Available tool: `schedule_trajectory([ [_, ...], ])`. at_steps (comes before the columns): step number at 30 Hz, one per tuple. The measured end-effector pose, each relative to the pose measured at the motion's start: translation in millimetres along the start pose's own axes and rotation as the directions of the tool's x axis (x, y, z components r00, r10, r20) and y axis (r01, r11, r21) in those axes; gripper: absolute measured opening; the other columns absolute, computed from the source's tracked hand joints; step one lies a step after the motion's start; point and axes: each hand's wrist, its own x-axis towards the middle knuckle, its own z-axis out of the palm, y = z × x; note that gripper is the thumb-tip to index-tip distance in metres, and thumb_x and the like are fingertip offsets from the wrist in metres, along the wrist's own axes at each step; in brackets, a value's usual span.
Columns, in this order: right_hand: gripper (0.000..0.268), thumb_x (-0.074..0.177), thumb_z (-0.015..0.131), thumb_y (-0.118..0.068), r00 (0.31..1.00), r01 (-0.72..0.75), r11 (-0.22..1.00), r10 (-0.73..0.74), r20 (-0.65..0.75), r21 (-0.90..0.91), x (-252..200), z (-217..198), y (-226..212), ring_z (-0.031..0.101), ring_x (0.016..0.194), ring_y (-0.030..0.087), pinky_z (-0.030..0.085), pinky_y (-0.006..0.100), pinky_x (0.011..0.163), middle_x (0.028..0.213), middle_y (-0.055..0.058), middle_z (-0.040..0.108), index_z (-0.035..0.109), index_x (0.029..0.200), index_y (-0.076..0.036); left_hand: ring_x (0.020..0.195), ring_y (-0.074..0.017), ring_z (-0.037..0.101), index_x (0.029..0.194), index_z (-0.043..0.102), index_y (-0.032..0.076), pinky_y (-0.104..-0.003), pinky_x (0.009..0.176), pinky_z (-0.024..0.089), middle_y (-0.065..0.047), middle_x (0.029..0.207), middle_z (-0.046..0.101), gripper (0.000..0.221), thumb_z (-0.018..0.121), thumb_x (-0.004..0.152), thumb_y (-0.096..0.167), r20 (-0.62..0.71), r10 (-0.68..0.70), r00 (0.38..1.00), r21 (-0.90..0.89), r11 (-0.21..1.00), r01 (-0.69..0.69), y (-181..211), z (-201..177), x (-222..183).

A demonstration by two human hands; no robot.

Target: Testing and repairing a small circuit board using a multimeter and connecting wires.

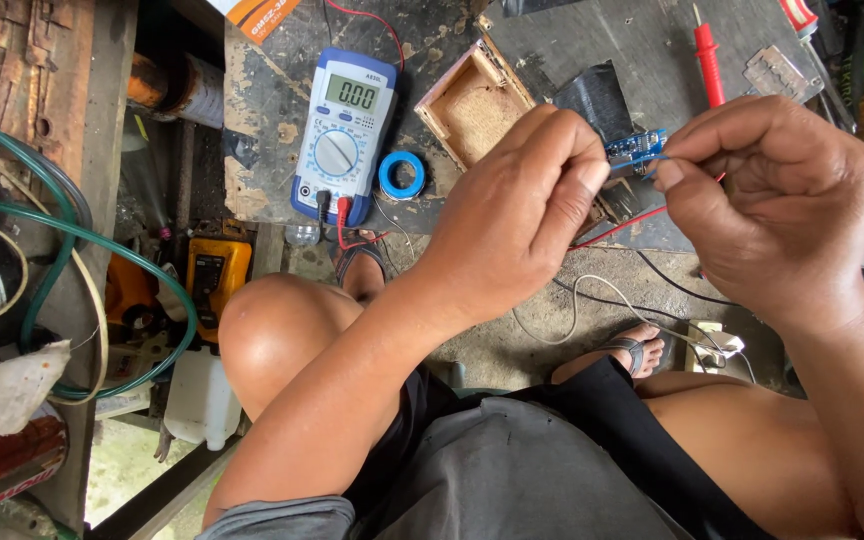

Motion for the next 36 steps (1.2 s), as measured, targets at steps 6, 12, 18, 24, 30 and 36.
schedule_trajectory([
  [6,0.012,0.103,0.077,0.013,0.997,0.063,0.98,-0.054,0.052,-0.189,4,1,-1,0.061,0.081,0.018,0.046,0.03,0.08,0.098,0.013,0.07,0.069,0.103,0.004,0.083,-0.0183,0.059,0.104,0.054,0.014,-0.034,0.071,0.048,-0.005,0.1,0.053,0.009,0.053,0.105,0.023,-0.098,0.034,0.995,0.07,0.997,-0.027,-2,-8,-2],
  [12,0.013,0.1,0.078,0.013,0.982,0.18,0.954,-0.16,0.1,-0.24,5,2,-2,0.065,0.082,0.023,0.048,0.034,0.079,0.097,0.016,0.071,0.069,0.101,0.003,0.09,-0.0258,0.061,0.105,0.065,0.011,-0.039,0.079,0.047,-0.006,0.096,0.055,0.004,0.061,0.103,0.013,-0.054,0.136,0.989,0.116,0.985,-0.129,-9,0,-2],
  [18,0.014,0.101,0.079,0.013,0.983,0.17,0.966,-0.153,0.101,-0.195,4,0,3,0.068,0.087,0.023,0.05,0.033,0.083,0.099,0.016,0.072,0.069,0.102,0.004,0.088,-0.0274,0.058,0.1,0.069,0.01,-0.041,0.076,0.045,-0.005,0.093,0.053,0.012,0.067,0.094,0.0,-0.074,0.15,0.986,0.178,0.975,-0.135,-14,2,-1],
  [24,0.013,0.1,0.078,0.009,0.982,0.152,0.972,-0.127,0.142,-0.18,4,-1,3,0.07,0.09,0.019,0.05,0.029,0.082,0.101,0.012,0.074,0.068,0.101,0.0,0.085,-0.0273,0.062,0.099,0.062,0.013,-0.04,0.073,0.046,-0.004,0.091,0.06,0.014,0.064,0.093,-0.001,-0.054,0.12,0.991,0.13,0.985,-0.113,-15,9,-1],
  [30,0.011,0.1,0.076,0.009,0.969,0.195,0.966,-0.164,0.183,-0.169,7,-1,4,0.067,0.083,0.018,0.05,0.028,0.079,0.1,0.011,0.074,0.069,0.1,0.0,0.08,-0.0272,0.061,0.093,0.059,0.014,-0.041,0.067,0.044,-0.003,0.085,0.063,0.012,0.064,0.091,0.003,-0.025,0.085,0.996,0.178,0.981,-0.079,-19,11,-1],
  [36,0.013,0.099,0.074,0.012,0.972,0.177,0.969,-0.145,0.182,-0.171,11,1,6,0.056,0.071,0.015,0.047,0.027,0.072,0.101,0.012,0.074,0.069,0.099,0.001,0.09,-0.0262,0.055,0.093,0.064,0.014,-0.042,0.064,0.043,0.0,0.09,0.061,0.011,0.071,0.091,0.007,-0.014,0.12,0.993,0.325,0.939,-0.109,-24,8,3],
])
